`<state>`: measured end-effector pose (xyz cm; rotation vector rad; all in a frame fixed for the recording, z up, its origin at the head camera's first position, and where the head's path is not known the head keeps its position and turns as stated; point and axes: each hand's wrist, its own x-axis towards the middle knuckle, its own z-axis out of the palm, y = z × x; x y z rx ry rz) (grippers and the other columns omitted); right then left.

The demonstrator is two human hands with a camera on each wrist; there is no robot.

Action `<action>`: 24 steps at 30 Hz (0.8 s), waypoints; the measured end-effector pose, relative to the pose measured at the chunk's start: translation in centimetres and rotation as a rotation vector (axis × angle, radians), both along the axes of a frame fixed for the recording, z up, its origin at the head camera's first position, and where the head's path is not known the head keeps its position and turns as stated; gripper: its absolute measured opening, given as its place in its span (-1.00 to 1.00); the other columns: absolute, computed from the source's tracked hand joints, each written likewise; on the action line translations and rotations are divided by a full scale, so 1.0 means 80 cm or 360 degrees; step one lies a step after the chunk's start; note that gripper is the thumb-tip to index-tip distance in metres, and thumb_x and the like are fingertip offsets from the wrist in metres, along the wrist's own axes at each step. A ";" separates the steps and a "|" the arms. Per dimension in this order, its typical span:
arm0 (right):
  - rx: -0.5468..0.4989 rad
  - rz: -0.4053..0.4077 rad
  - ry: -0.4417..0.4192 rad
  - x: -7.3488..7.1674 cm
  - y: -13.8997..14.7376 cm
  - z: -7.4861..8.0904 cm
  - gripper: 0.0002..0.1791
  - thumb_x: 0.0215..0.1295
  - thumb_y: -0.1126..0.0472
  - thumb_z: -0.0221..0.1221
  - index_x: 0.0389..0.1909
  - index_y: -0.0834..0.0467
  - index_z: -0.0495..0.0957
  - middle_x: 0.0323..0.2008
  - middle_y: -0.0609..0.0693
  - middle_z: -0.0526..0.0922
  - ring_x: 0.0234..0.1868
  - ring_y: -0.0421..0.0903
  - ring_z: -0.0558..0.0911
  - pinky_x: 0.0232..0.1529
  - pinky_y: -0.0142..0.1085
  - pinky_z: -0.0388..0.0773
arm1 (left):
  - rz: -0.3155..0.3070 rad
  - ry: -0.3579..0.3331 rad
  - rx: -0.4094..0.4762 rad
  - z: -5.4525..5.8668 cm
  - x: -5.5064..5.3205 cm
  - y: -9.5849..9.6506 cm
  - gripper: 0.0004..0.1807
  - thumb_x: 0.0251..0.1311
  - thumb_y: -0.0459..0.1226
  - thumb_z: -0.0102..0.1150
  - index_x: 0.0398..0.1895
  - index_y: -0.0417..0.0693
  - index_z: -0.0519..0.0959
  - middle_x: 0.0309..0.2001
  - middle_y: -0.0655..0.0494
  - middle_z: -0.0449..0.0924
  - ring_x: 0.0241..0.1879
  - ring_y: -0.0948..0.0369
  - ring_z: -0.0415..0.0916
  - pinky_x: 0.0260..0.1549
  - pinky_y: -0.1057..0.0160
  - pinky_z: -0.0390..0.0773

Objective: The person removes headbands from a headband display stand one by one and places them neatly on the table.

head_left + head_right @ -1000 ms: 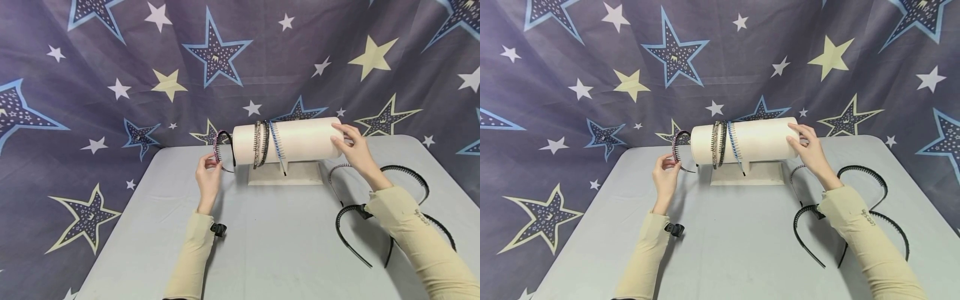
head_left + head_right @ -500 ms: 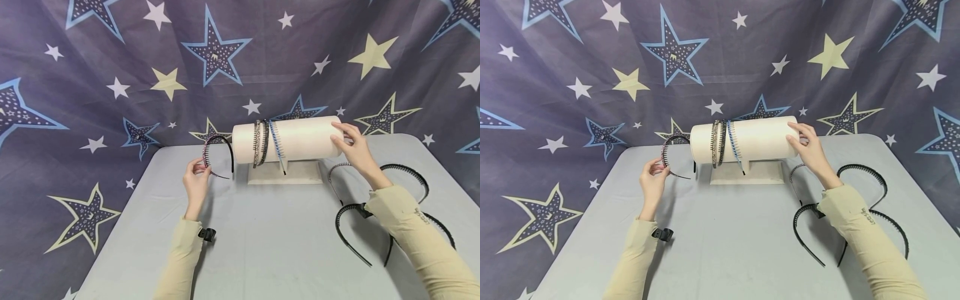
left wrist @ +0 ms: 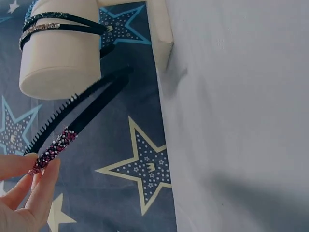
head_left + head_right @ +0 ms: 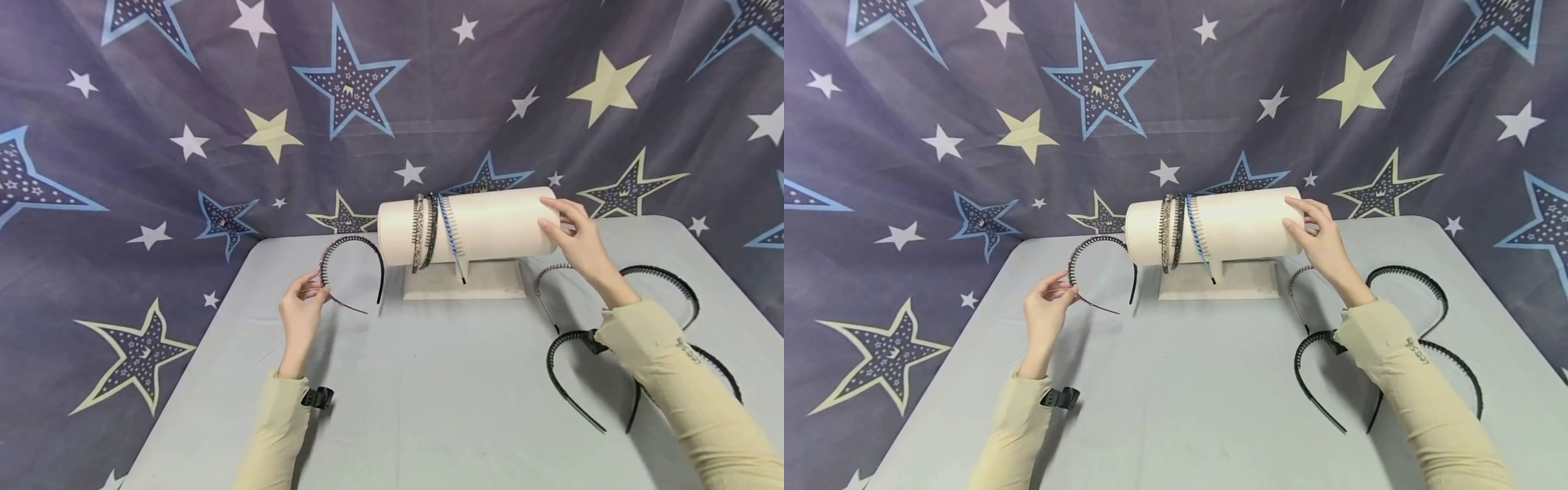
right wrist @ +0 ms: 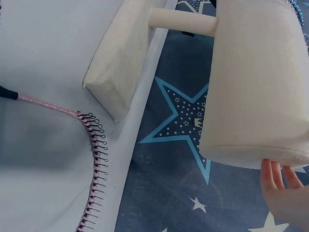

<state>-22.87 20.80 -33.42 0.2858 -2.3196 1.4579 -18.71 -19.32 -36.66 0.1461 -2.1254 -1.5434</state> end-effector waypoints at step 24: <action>-0.0019 0.0015 0.0035 -0.002 0.001 -0.002 -0.58 0.23 0.31 0.03 0.11 0.35 0.32 0.06 0.26 0.24 -0.18 -0.35 0.33 -0.26 -0.72 0.33 | -0.0433 -0.0480 0.0081 -0.038 0.005 -0.020 -0.62 -0.06 -0.63 0.07 -0.07 -0.52 0.42 -0.33 -0.31 0.48 -0.54 0.36 0.52 -0.42 0.32 0.63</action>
